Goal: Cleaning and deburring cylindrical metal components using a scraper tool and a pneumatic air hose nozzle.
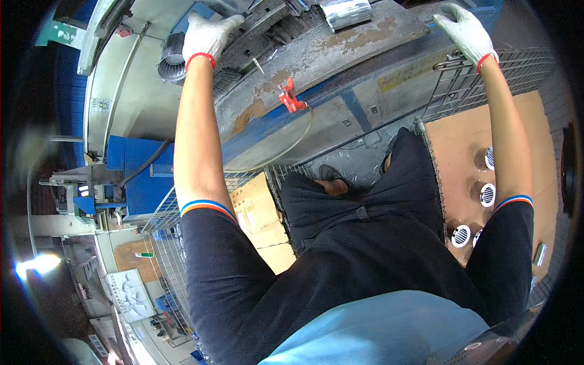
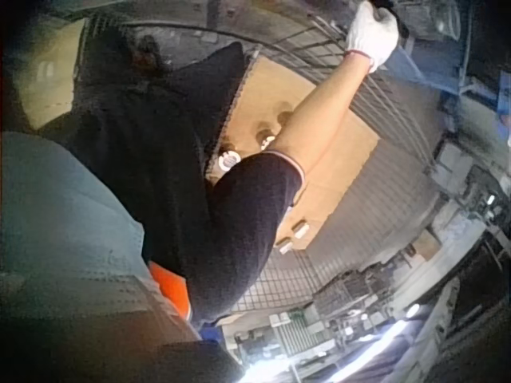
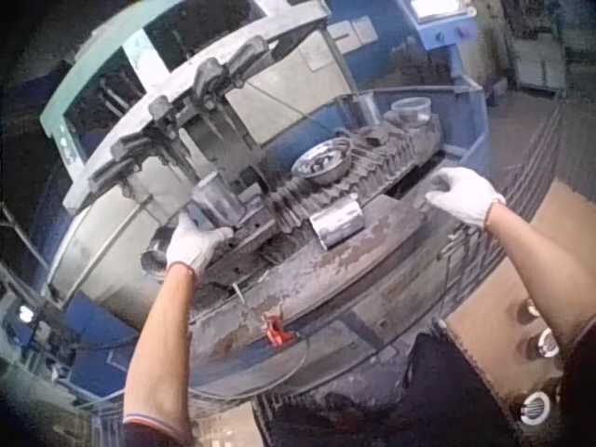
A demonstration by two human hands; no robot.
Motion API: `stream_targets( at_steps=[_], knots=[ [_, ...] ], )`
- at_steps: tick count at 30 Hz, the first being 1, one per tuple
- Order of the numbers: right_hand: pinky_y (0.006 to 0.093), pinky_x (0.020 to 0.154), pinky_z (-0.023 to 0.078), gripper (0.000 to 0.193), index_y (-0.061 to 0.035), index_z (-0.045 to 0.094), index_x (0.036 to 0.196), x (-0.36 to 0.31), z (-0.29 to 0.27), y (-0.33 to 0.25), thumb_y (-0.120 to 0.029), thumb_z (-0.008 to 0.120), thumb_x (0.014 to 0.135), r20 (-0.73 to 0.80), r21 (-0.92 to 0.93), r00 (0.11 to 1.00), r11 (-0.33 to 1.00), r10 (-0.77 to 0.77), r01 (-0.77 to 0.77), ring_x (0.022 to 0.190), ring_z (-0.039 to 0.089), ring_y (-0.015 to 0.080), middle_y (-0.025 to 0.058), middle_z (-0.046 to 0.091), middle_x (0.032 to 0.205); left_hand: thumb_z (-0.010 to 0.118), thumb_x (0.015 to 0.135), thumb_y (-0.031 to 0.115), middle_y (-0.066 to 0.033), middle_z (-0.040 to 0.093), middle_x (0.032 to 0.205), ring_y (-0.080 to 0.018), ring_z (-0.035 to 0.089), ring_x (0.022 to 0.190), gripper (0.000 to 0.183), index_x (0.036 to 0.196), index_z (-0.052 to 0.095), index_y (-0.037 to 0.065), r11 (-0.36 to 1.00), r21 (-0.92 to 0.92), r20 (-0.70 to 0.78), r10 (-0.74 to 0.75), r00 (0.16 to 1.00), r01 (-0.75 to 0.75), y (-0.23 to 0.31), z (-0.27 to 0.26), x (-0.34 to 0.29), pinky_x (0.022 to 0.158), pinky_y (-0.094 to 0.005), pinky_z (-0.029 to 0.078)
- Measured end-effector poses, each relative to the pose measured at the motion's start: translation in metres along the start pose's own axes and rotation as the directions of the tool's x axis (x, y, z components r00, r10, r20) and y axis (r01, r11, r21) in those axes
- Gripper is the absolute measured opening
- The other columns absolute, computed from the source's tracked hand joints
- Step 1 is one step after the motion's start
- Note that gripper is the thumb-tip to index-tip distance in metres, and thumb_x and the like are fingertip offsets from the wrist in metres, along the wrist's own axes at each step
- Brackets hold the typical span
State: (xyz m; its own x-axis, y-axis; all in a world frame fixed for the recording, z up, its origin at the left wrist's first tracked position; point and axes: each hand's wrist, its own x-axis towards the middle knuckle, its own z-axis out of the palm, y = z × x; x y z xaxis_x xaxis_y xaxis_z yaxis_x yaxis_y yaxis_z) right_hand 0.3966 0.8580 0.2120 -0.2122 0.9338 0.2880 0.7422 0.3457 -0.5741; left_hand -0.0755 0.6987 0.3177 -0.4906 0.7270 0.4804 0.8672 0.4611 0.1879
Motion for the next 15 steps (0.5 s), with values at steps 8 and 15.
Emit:
stream_targets(
  at_steps=[8,15],
  knots=[
    [0.0357,0.107,0.050,0.064,0.0023,0.060,0.142,0.022,0.030,0.053,-0.043,0.068,0.099,0.063,0.078,0.990,0.990,-0.126,0.121,0.127,0.066,0.0305,0.0213,0.069,0.137,0.069,0.097,0.007,-0.0176,0.066,0.133,-0.0182,0.064,0.112,0.057,0.150,0.049,-0.001,0.697,-0.685,-0.395,-0.108,0.912,-0.214,-0.023,0.004,-0.168,0.099,-0.0318,0.050],
    [0.0296,0.074,0.051,0.057,0.0010,0.063,0.139,0.025,0.041,0.068,-0.040,0.068,0.100,-0.035,0.098,0.985,0.980,-0.171,0.174,0.081,0.061,0.0127,0.0105,0.075,0.110,0.071,0.099,0.016,-0.0218,0.060,0.145,-0.0273,0.060,0.131,0.066,0.155,0.042,-0.006,0.720,-0.501,0.145,-0.478,0.867,0.480,-0.147,0.042,-0.424,0.114,-0.0400,0.045]
  ],
)
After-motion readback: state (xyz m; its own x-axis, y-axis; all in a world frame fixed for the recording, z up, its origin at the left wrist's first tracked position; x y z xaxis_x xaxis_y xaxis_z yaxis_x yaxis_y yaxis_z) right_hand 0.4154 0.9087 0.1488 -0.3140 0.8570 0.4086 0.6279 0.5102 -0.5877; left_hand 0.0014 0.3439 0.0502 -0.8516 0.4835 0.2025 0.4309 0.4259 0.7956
